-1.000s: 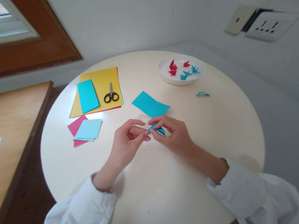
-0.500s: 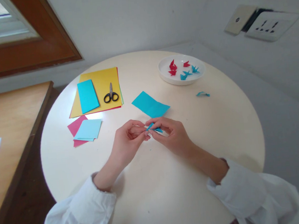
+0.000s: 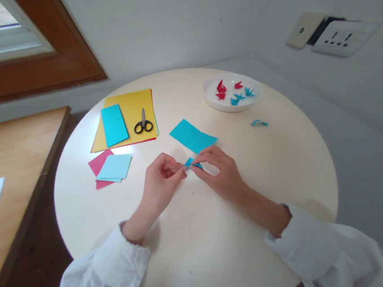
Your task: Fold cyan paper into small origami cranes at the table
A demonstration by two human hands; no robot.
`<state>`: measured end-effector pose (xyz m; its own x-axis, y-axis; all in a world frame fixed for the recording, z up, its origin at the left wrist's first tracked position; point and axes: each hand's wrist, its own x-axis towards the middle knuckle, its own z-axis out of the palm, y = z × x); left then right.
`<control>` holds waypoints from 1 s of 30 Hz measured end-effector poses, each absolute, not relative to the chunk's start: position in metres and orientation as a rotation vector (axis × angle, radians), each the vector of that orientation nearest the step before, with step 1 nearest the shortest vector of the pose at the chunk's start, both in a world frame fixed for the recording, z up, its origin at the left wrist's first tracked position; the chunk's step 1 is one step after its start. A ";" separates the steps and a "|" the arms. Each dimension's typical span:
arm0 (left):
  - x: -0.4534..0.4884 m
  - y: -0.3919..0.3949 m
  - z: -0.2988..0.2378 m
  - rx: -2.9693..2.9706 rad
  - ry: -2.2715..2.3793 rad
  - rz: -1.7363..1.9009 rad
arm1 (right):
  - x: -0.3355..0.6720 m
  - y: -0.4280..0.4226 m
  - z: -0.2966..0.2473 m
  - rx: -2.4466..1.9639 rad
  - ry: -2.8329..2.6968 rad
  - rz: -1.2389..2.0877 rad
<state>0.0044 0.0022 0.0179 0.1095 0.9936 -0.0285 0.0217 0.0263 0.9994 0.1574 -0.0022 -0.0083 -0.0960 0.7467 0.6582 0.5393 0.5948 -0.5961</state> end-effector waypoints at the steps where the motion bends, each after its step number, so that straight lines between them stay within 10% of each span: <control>1: 0.004 0.002 0.018 1.248 1.157 1.095 | 0.157 -0.002 -0.009 -1.047 -1.771 0.251; 30: -0.004 0.005 0.005 1.875 0.997 1.128 | 0.157 -0.005 -0.006 -1.029 -1.430 0.906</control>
